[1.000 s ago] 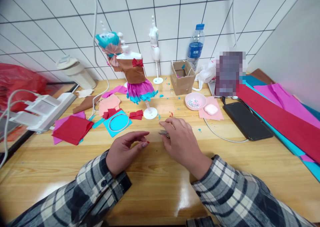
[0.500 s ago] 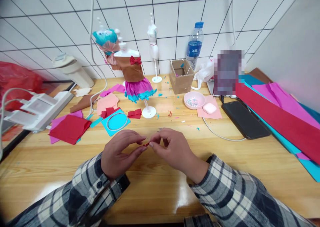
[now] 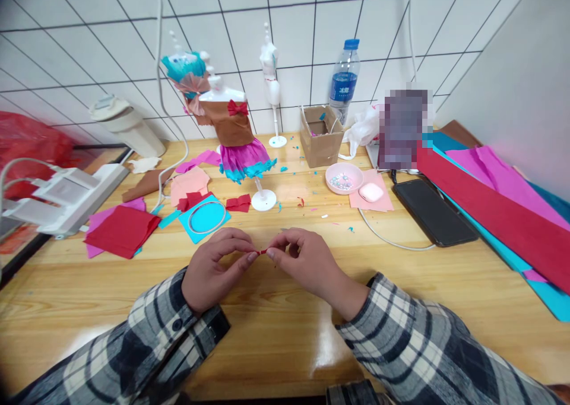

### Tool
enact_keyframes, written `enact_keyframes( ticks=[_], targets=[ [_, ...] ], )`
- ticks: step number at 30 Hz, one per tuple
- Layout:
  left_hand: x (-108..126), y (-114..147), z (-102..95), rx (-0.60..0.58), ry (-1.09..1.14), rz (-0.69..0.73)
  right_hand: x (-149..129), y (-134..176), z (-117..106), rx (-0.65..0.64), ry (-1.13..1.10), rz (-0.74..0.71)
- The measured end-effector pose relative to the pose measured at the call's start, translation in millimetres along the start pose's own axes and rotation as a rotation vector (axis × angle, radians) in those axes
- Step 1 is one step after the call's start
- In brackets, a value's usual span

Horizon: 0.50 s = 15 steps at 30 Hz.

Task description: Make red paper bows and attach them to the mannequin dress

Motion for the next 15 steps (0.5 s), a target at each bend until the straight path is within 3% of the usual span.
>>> enact_keyframes(
  ticks=[5,8,11,15],
  targets=[
    [2.1,-0.5,1.3,-0.027,-0.009,0.009,-5.8,2.4,3.2,-0.033,-0.002,-0.093],
    [4.4,-0.9,2.1,-0.046,-0.016,0.022,-8.5,4.2,7.6,-0.033,0.125,-0.149],
    [5.9,-0.4,3.1,-0.062,-0.021,0.031,-6.4,4.5,10.7,-0.020,0.197,-0.134],
    [1.6,0.1,1.4,-0.030,0.000,0.016,-4.7,-3.7,3.6,-0.069,0.126,-0.128]
  ],
)
Point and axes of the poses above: each hand's wrist, its own y-axis away from the middle knuckle, its own z-axis out of the palm, x = y × z, the point moved 7 cm from there along -y, towards the middle knuckle, and after that the axes turned 6 degrees about -y, right-handed, at the moved point
